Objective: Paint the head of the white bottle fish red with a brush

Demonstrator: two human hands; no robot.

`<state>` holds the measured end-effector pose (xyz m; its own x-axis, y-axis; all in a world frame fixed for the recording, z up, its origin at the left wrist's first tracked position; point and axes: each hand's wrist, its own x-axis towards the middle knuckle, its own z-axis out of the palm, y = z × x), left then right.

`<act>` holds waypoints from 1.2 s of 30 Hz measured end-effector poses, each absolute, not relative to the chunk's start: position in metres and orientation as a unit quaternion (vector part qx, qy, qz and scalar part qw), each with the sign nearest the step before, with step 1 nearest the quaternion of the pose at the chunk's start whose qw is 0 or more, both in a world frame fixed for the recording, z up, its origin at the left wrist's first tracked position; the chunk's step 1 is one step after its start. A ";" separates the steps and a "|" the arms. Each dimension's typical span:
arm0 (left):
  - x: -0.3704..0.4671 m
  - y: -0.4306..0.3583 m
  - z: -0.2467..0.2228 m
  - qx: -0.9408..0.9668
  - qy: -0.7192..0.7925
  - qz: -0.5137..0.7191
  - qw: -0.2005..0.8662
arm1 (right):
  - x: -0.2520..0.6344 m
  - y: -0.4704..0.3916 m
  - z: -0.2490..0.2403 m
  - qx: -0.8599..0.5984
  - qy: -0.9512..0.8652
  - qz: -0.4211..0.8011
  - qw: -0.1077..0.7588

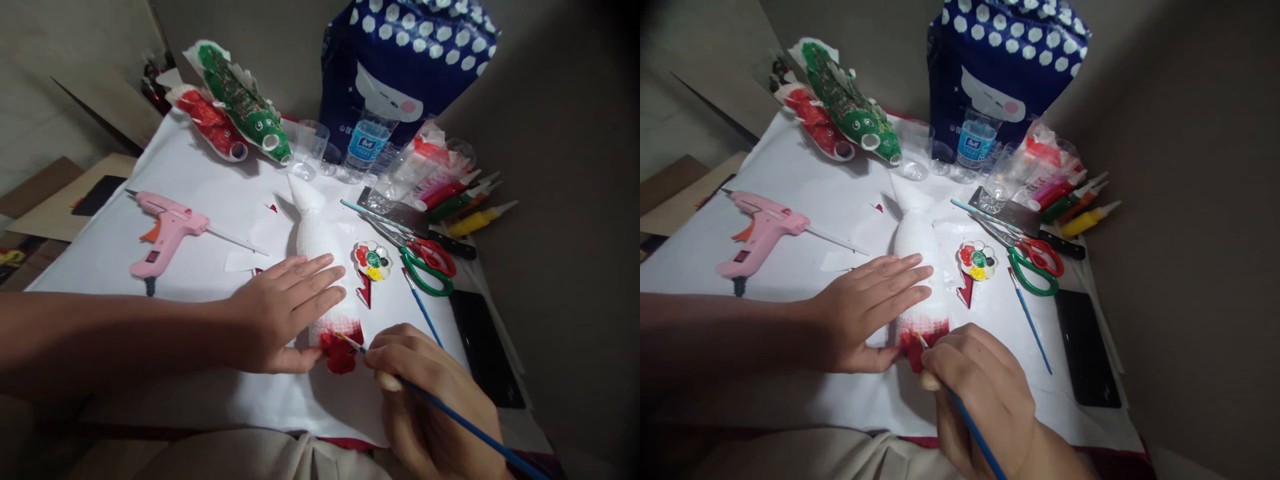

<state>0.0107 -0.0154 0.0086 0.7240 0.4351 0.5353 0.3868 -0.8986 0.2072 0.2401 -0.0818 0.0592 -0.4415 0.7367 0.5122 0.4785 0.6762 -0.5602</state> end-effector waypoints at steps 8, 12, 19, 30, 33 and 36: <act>0.011 -0.015 0.009 0.926 0.220 0.305 0.031 | 0.242 -0.082 0.058 -0.355 -0.835 0.169 0.386; 0.011 -0.015 0.009 0.927 0.218 0.302 0.030 | 0.240 -0.080 0.060 -0.358 -0.836 0.161 0.384; 0.011 -0.015 0.008 0.926 0.219 0.304 0.037 | 0.242 -0.083 0.060 -0.362 -0.832 0.169 0.384; 0.010 -0.014 0.008 0.927 0.220 0.302 0.034 | 0.240 -0.084 0.060 -0.361 -0.813 0.191 0.416; 0.010 -0.014 0.008 0.927 0.219 0.303 0.034 | 0.240 -0.084 0.058 -0.363 -0.818 0.196 0.402; 0.010 -0.014 0.008 0.928 0.216 0.303 0.035 | 0.240 -0.083 0.059 -0.366 -0.814 0.197 0.406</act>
<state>0.0098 -0.0142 0.0084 0.7237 0.4215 0.5464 0.3798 -0.9044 0.1947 0.2400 -0.0832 0.0590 -0.4036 0.7552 0.5165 0.4359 0.6551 -0.6171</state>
